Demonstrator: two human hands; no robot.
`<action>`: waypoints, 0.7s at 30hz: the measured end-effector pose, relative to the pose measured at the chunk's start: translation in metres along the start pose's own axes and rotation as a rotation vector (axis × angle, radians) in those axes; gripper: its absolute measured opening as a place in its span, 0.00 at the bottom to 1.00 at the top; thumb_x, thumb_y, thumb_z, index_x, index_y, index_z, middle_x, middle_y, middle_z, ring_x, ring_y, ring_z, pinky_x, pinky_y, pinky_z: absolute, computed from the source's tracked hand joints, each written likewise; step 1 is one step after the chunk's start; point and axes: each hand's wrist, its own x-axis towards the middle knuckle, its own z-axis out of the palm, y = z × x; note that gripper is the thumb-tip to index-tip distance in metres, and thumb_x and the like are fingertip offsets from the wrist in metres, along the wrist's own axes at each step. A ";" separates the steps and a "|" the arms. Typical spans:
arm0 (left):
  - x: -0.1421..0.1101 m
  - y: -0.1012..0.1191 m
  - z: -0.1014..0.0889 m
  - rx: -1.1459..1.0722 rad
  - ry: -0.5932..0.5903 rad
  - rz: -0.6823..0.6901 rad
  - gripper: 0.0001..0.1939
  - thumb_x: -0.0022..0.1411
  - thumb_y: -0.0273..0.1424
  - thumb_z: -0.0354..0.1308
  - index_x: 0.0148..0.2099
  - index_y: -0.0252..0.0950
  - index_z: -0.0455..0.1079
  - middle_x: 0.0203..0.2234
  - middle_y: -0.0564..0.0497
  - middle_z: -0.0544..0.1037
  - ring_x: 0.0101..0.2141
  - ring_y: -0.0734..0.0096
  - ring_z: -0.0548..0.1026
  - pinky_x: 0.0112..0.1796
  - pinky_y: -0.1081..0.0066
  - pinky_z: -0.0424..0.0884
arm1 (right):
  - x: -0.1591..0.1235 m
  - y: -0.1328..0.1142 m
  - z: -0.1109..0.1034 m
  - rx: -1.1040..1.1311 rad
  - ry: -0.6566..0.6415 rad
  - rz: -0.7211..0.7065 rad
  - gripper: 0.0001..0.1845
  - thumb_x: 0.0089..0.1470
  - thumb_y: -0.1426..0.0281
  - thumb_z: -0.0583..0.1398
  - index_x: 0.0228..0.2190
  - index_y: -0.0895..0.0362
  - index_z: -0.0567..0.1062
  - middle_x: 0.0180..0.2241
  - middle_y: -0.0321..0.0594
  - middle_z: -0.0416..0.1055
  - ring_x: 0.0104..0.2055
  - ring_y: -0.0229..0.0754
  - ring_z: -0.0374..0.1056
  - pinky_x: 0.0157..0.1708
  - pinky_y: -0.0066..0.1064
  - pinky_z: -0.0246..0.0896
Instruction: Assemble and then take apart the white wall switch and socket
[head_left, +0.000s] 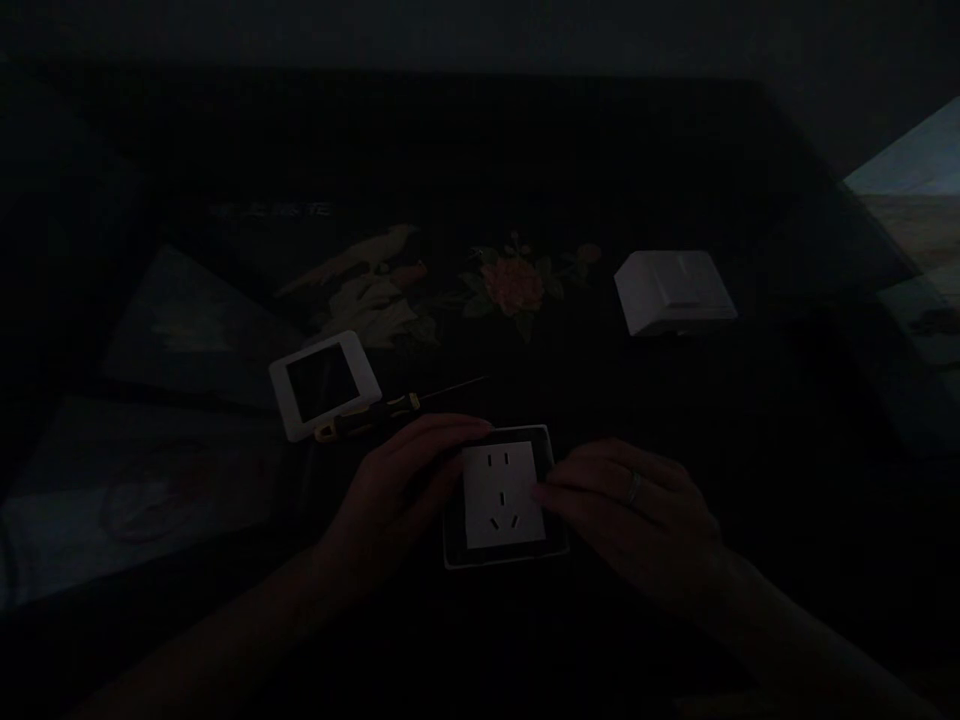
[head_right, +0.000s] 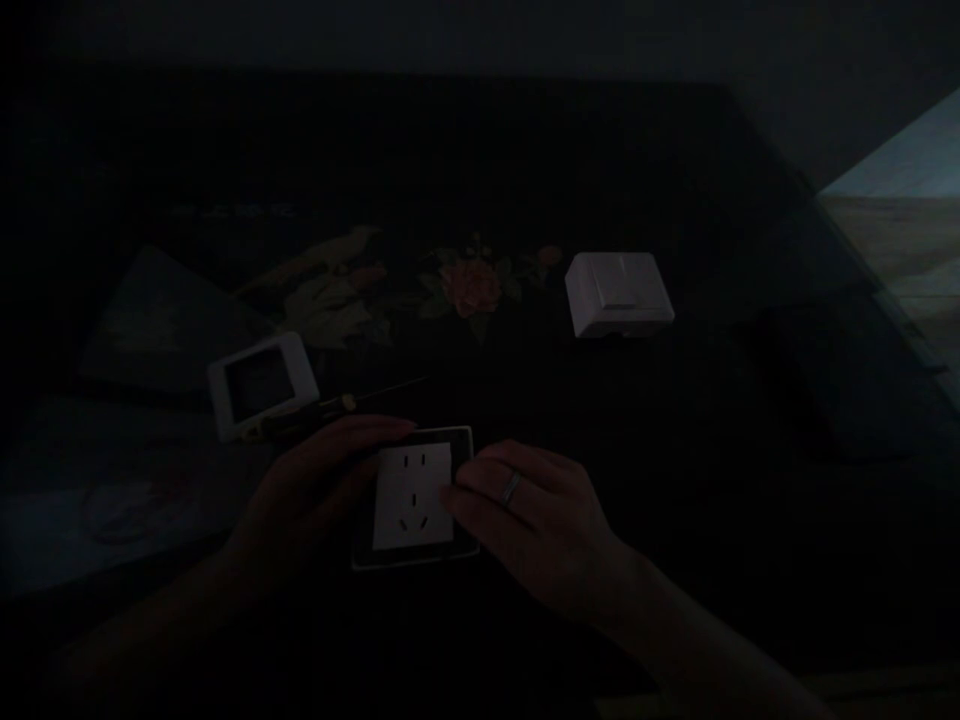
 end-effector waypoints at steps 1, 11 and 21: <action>0.000 0.000 0.000 -0.001 -0.001 -0.002 0.15 0.68 0.22 0.52 0.53 0.38 0.73 0.48 0.48 0.80 0.48 0.70 0.79 0.48 0.73 0.77 | 0.000 0.000 0.000 0.011 0.003 0.006 0.14 0.67 0.76 0.53 0.34 0.59 0.78 0.30 0.40 0.80 0.32 0.37 0.76 0.31 0.27 0.75; -0.001 0.000 0.001 -0.023 -0.015 -0.037 0.15 0.69 0.23 0.51 0.53 0.38 0.73 0.48 0.47 0.80 0.49 0.67 0.79 0.47 0.69 0.78 | 0.000 0.000 -0.001 0.028 -0.010 0.022 0.11 0.65 0.77 0.56 0.34 0.59 0.78 0.31 0.41 0.80 0.34 0.38 0.76 0.32 0.27 0.76; 0.000 0.003 -0.001 -0.022 -0.041 -0.062 0.14 0.69 0.25 0.51 0.52 0.39 0.72 0.49 0.46 0.79 0.49 0.64 0.78 0.48 0.64 0.78 | 0.001 -0.001 -0.003 0.063 -0.039 0.005 0.10 0.65 0.78 0.55 0.36 0.61 0.77 0.33 0.44 0.81 0.37 0.39 0.77 0.35 0.27 0.77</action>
